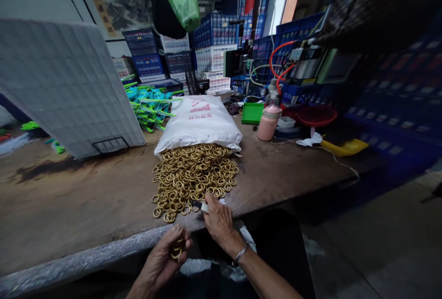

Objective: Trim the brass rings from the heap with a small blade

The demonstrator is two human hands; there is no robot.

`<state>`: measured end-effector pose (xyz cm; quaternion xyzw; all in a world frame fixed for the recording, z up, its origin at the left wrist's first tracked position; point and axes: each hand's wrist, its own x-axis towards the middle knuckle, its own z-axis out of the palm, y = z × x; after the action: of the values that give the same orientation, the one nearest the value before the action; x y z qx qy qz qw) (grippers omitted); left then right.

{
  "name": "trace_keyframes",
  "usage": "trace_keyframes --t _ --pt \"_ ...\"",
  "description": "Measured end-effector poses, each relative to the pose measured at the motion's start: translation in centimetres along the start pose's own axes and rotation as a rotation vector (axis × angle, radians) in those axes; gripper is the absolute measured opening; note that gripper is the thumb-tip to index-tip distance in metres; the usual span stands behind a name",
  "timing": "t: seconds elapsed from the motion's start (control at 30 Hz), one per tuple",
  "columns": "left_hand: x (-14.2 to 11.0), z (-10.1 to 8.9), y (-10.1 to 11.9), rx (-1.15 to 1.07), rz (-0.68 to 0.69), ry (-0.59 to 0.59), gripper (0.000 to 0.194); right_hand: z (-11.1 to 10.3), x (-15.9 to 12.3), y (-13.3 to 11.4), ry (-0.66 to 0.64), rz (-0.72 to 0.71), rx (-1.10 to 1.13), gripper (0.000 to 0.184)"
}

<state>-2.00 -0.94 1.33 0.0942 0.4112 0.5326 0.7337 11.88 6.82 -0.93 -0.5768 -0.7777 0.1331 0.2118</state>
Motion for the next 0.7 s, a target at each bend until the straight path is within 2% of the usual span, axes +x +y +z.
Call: trace_keyframes --t 0.1,0.2,0.37,0.53,0.7 --pt "0.7 0.1 -0.2 0.042 0.004 -0.081 0.024 0.0 0.1 0.4 -0.001 -0.015 0.045 0.017" --pt "1.5 0.2 -0.4 0.094 0.012 -0.108 0.022 0.2 0.5 1.0 0.016 -0.043 0.112 0.031" --pt "2.7 0.9 -0.4 0.285 0.146 -0.027 0.028 0.4 1.1 1.5 0.029 -0.038 0.199 0.035" --pt "4.2 2.0 -0.2 0.609 0.303 0.100 0.030 0.6 1.5 2.1 0.065 -0.078 0.276 0.035" --pt "5.8 3.6 0.0 0.738 0.330 0.113 0.032 0.7 1.7 2.6 0.078 -0.121 0.330 0.028"
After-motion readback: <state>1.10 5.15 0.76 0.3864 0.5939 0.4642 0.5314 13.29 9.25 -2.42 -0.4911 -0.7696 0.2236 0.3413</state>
